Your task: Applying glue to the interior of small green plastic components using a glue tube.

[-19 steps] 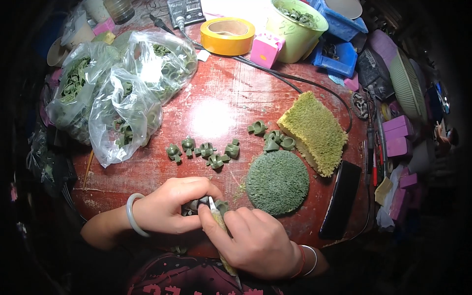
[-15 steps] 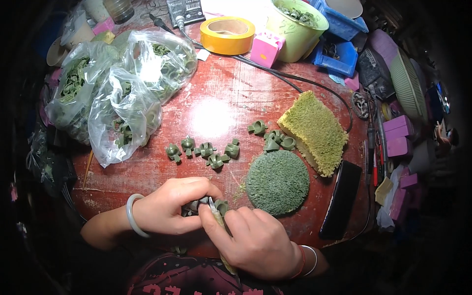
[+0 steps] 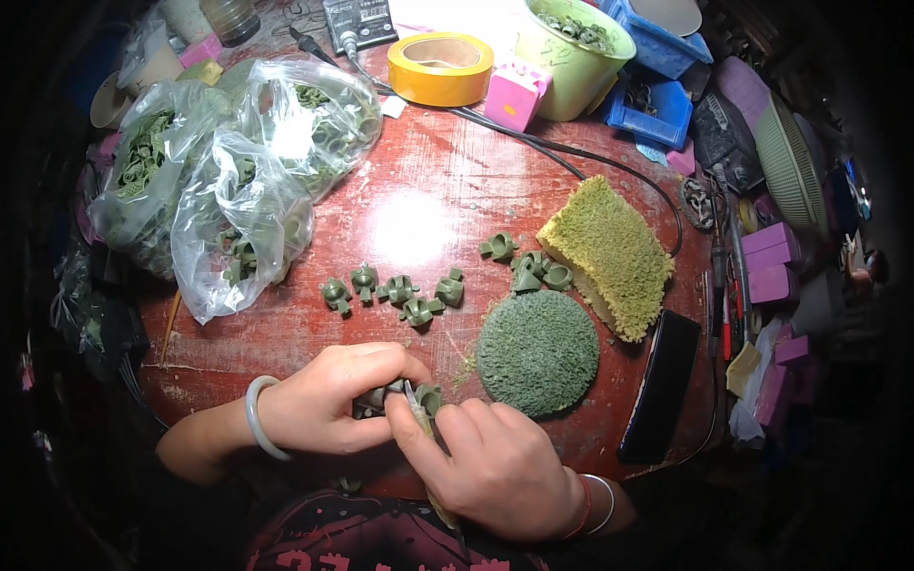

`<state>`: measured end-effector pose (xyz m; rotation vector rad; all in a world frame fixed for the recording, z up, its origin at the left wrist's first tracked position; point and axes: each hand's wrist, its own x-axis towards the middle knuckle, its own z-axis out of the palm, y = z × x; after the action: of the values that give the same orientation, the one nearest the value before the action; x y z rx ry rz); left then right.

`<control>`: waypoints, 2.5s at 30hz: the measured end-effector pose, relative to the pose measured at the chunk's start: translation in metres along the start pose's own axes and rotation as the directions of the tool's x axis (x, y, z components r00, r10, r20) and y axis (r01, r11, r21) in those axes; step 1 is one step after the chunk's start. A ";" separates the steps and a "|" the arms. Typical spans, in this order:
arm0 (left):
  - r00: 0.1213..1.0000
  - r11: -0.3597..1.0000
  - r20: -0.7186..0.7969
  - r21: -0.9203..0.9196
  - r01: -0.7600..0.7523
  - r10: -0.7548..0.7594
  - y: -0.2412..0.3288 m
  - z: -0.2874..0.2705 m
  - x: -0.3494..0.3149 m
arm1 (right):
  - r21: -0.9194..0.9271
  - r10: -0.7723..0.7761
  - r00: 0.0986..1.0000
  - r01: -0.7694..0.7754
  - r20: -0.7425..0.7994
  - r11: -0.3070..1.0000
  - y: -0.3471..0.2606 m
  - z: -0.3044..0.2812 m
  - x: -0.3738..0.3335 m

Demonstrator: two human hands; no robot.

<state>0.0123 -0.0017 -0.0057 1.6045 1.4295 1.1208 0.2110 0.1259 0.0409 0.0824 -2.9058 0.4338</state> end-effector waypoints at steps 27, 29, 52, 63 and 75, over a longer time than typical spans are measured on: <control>1.000 0.999 0.011 0.018 0.026 -0.026 0.003 -0.002 -0.001 | -0.030 -0.005 0.999 0.006 0.050 1.000 0.000 -0.001 0.000; 1.000 1.000 0.005 0.014 0.024 -0.024 0.002 -0.001 -0.001 | -0.022 0.005 0.999 -0.004 0.052 1.000 -0.001 -0.001 0.001; 1.000 1.000 0.012 0.017 0.026 -0.026 0.000 -0.001 -0.001 | -0.013 0.006 0.999 -0.006 0.049 1.000 -0.002 -0.001 0.000; 0.999 0.999 0.022 0.017 0.033 -0.034 0.001 -0.002 -0.001 | -0.022 0.008 0.999 -0.007 0.045 1.000 -0.003 0.000 -0.001; 0.999 0.999 0.024 0.022 0.027 -0.028 0.000 -0.001 -0.001 | -0.031 0.004 0.999 -0.003 0.041 1.000 -0.003 0.001 -0.001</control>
<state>0.0114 -0.0029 -0.0050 1.6031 1.4482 1.0700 0.2121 0.1230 0.0408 0.0825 -2.9522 0.3921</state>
